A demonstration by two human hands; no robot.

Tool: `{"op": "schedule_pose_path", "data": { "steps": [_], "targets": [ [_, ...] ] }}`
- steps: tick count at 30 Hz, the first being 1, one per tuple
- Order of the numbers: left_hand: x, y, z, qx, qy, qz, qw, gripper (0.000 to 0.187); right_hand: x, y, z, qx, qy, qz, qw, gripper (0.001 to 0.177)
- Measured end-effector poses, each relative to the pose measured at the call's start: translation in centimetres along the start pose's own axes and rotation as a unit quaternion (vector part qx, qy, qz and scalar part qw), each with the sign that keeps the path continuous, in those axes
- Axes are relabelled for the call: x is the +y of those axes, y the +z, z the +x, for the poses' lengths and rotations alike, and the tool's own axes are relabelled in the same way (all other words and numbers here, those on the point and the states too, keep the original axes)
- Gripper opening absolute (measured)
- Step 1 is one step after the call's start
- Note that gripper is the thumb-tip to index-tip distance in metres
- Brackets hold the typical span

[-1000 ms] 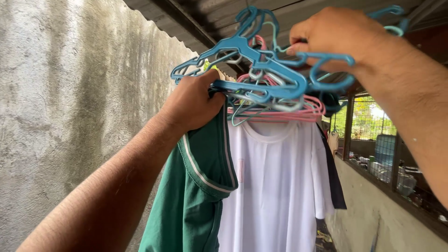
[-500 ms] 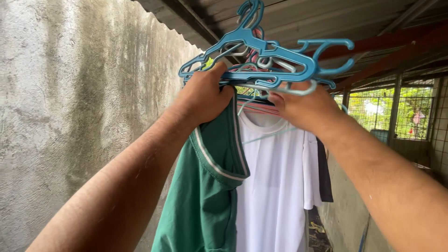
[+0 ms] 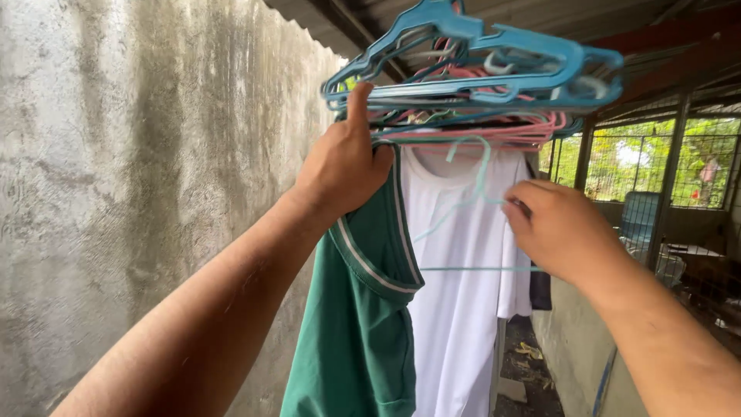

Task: Hanging several shirts and garments onto clothes hangers in an outdoor utility area.

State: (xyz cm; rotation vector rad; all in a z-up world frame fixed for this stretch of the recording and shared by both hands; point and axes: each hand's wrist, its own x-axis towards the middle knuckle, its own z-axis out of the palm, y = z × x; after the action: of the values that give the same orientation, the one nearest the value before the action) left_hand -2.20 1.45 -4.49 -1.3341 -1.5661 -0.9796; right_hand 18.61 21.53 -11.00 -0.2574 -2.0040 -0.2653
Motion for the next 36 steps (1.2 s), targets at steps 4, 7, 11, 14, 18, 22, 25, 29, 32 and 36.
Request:
{"op": "schedule_pose_path", "data": {
  "steps": [4,7,11,14,18,22,25,29,32,36],
  "targets": [
    [-4.2,0.9,-3.8,-0.014,-0.017,0.029,0.999,0.034,0.6,0.4,-4.5,-0.021,0.077,0.026,0.997,0.023],
    [-6.9,2.0,-7.9,-0.094,-0.104,0.069,0.988,0.025,-0.4,0.7,-8.2,0.000,0.099,0.030,0.995,0.021],
    [-8.8,4.0,-14.8,-0.078,-0.188,0.032,0.979,0.024,-3.7,3.2,-13.0,0.055,0.132,0.133,0.981,0.018],
    [-9.2,5.8,-20.0,-0.085,-0.222,-0.009,0.971,0.022,-7.0,6.0,-15.4,0.038,0.178,0.194,0.964,0.017],
    [-7.6,5.9,-24.9,-0.081,-0.279,-0.056,0.955,0.024,-10.3,10.2,-17.6,0.006,0.182,0.271,0.945,0.015],
    [-7.3,6.3,-28.8,-0.074,-0.279,-0.025,0.957,0.022,-12.0,13.2,-19.5,0.020,0.109,0.240,0.965,0.013],
    [-7.1,6.2,-31.0,-0.107,-0.273,0.008,0.956,0.027,-13.5,15.8,-21.2,-0.016,0.194,0.288,0.938,0.015],
    [-7.6,6.3,-33.4,-0.119,-0.288,0.031,0.950,0.029,-13.9,18.3,-24.1,-0.066,0.279,0.353,0.891,0.014],
    [-9.2,6.6,-35.5,-0.101,-0.320,0.027,0.942,0.027,-12.4,19.0,-26.0,-0.067,0.313,0.414,0.852,0.015],
    [-9.4,7.6,-36.8,-0.054,-0.329,0.001,0.943,0.026,-13.0,18.9,-26.4,-0.097,0.340,0.386,0.852,0.013]
  ]
}}
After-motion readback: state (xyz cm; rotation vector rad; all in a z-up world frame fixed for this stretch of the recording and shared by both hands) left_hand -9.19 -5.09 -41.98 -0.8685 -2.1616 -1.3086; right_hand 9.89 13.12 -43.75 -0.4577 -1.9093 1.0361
